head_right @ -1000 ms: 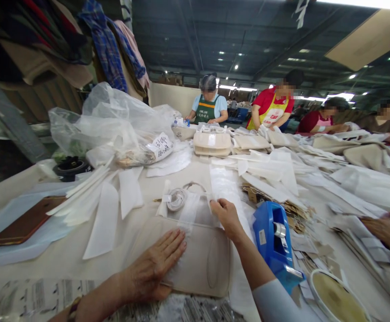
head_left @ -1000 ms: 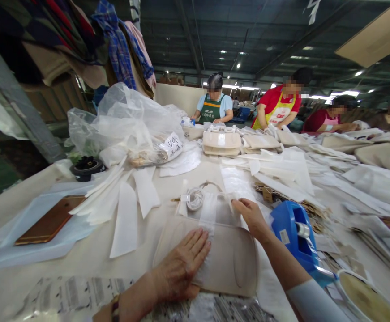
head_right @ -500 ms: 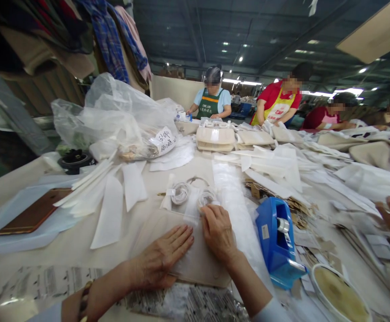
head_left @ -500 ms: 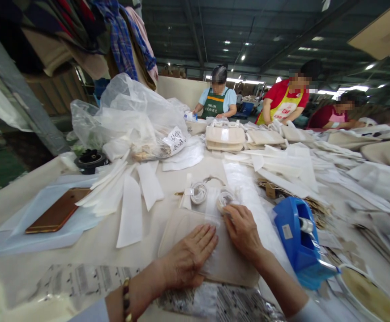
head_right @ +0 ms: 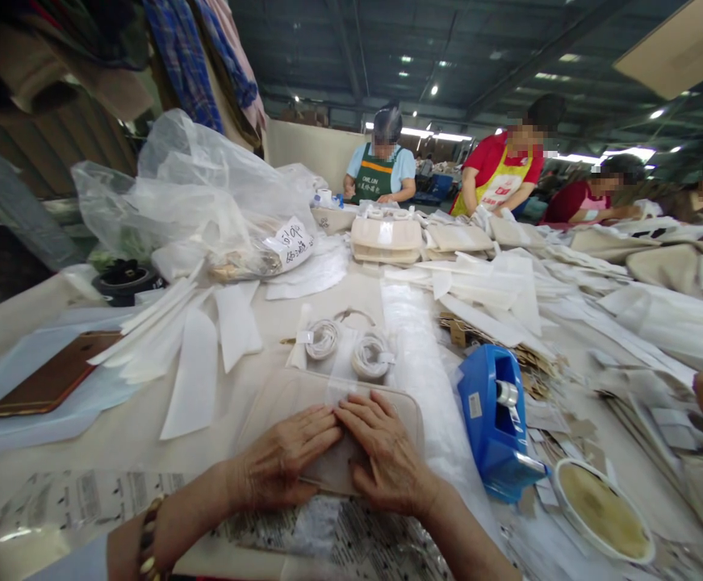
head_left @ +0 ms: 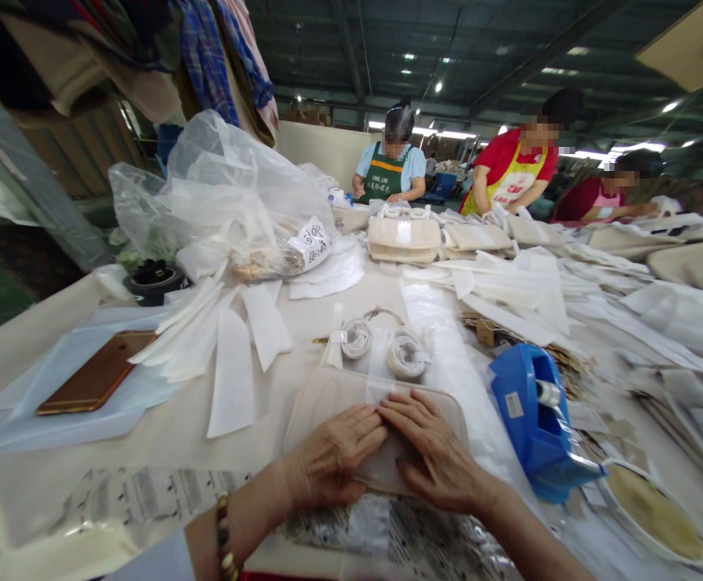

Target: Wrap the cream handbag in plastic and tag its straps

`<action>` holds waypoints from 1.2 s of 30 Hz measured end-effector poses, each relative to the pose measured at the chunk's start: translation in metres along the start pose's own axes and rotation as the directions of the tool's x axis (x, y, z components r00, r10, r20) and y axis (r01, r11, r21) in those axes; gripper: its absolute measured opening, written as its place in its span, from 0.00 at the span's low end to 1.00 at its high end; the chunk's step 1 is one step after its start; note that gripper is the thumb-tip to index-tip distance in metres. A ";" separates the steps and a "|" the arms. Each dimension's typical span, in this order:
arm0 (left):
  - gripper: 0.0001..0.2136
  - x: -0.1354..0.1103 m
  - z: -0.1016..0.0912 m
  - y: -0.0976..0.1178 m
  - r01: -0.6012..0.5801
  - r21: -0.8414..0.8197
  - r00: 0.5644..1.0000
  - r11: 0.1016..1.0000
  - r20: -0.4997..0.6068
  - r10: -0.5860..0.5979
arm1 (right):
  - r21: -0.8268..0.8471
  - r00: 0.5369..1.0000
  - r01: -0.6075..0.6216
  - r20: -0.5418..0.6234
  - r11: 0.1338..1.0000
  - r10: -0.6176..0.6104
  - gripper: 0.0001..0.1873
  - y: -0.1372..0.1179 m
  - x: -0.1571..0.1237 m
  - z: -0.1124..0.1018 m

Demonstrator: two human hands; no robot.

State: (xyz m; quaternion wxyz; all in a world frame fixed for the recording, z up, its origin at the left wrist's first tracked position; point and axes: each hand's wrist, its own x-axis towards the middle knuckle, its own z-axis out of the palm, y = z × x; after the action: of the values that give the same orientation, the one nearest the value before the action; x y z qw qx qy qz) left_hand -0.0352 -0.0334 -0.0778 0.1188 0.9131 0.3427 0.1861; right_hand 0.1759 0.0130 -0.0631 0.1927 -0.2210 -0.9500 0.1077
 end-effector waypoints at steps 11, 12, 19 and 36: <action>0.38 -0.004 0.005 -0.001 -0.043 -0.052 0.984 0.998 -0.177 0.034 | 0.069 0.962 -0.233 -0.128 0.970 0.240 0.35 -0.016 0.000 0.025; 0.39 -0.005 0.005 0.000 -0.041 -0.052 0.982 0.998 -0.187 0.030 | 0.051 0.957 -0.228 -0.174 0.972 0.233 0.32 -0.016 0.000 0.029; 0.44 -0.009 0.009 -0.003 0.040 -0.020 0.989 0.999 -0.139 -0.042 | -0.095 0.894 -0.040 -0.448 0.995 -0.007 0.15 -0.009 -0.001 0.047; 0.40 -0.001 0.002 -0.007 0.008 0.122 0.999 0.992 0.034 -0.013 | -0.044 0.932 0.068 -0.353 0.997 -0.079 0.17 -0.008 -0.003 0.040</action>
State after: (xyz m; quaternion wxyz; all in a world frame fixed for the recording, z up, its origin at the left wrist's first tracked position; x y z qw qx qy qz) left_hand -0.0391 -0.0288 -0.0825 0.0696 0.9199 0.3562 0.1483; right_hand 0.1592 -0.0003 -0.0978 0.3613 -0.2043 -0.9087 0.0439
